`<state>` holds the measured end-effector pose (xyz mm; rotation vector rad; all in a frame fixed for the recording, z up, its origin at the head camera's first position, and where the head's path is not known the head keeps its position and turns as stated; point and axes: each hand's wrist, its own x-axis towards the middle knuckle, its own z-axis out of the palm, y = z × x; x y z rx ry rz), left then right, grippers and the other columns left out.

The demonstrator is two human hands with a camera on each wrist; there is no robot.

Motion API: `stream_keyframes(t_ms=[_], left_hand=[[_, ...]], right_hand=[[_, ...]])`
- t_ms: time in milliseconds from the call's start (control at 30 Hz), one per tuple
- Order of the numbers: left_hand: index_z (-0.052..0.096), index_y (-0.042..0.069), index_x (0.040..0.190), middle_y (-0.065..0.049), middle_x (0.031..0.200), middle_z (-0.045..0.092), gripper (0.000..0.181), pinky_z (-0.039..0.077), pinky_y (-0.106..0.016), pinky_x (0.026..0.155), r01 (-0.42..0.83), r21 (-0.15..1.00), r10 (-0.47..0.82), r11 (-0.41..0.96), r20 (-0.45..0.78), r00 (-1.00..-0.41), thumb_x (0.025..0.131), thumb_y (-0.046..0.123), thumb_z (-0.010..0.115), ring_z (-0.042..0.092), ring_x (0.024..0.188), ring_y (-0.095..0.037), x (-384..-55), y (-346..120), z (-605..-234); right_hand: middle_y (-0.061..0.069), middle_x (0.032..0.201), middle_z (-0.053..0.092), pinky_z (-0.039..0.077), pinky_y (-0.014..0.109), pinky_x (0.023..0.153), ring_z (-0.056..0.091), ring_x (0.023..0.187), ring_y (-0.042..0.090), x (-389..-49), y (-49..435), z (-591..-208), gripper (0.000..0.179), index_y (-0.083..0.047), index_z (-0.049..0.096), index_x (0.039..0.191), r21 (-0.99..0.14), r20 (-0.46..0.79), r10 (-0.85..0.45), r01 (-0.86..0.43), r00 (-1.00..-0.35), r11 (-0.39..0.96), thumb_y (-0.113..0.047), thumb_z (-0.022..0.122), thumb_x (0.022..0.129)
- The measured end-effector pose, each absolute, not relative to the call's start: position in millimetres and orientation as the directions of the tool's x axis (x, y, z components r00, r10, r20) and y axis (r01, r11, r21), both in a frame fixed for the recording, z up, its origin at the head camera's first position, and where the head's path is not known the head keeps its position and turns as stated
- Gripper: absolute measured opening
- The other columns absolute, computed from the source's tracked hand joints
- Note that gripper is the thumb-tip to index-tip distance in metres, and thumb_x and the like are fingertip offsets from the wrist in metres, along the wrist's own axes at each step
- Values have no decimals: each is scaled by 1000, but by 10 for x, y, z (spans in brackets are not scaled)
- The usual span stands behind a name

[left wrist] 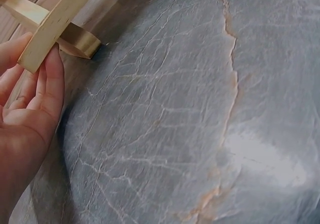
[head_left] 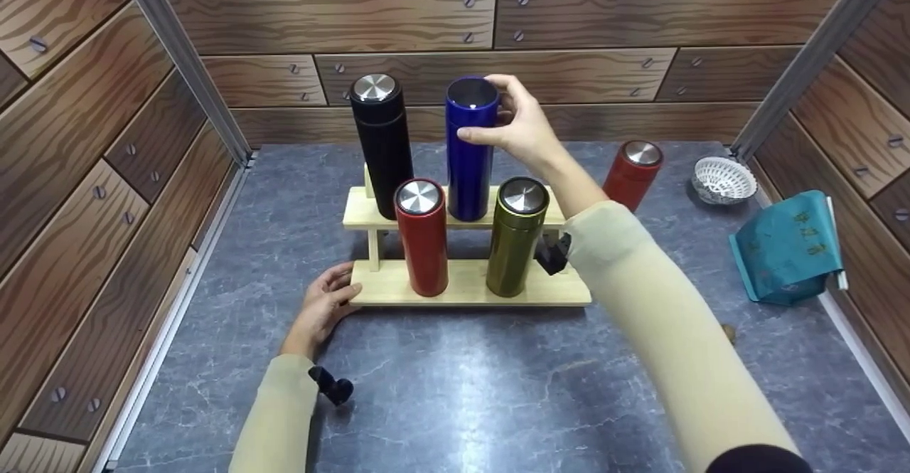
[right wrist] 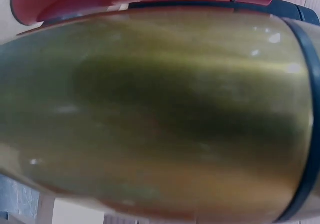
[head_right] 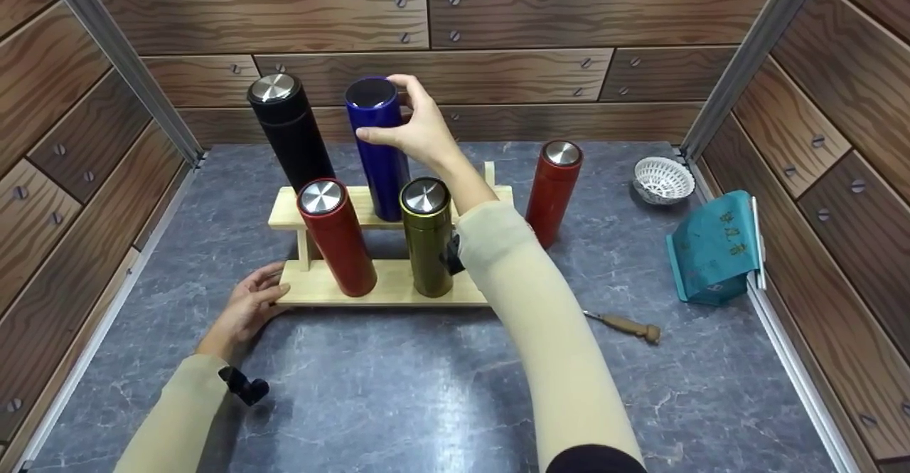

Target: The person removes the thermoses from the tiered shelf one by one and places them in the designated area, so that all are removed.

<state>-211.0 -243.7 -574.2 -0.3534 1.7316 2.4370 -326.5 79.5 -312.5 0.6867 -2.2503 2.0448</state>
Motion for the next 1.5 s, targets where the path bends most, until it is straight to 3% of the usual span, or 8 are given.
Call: stream_keyframes(t_ms=[200,800,1500], left_hand=[[44,3,133,-17,126,48,57,52,-37,77,-243,911,-39,-334,-271,-962,81,-3,67,59,96,-25,-2116,-2432,-5728],[47,3,130,-16,123,50,54,53,-36,72,-242,913,-44,-328,-270,-962,81,-5,66,60,91,-24,-2115,-2413,-5720],[45,3,133,-19,127,47,56,53,-35,73,-242,921,-49,-305,-269,-962,81,-4,66,60,92,-23,-2111,-2410,-5721]], right_hand=[[7,111,61,44,37,87,57,99,25,-3257,890,-3119,68,-13,50,120,-919,353,-274,-387,-895,81,-13,87,62],[7,114,60,45,42,85,56,100,28,-3166,1246,-3089,69,-16,52,121,-930,335,-172,-354,-926,95,-11,87,62],[9,115,60,44,41,86,56,99,30,-3060,1568,-3171,69,-16,55,121,-925,378,-87,-381,-922,16,-8,87,61]])
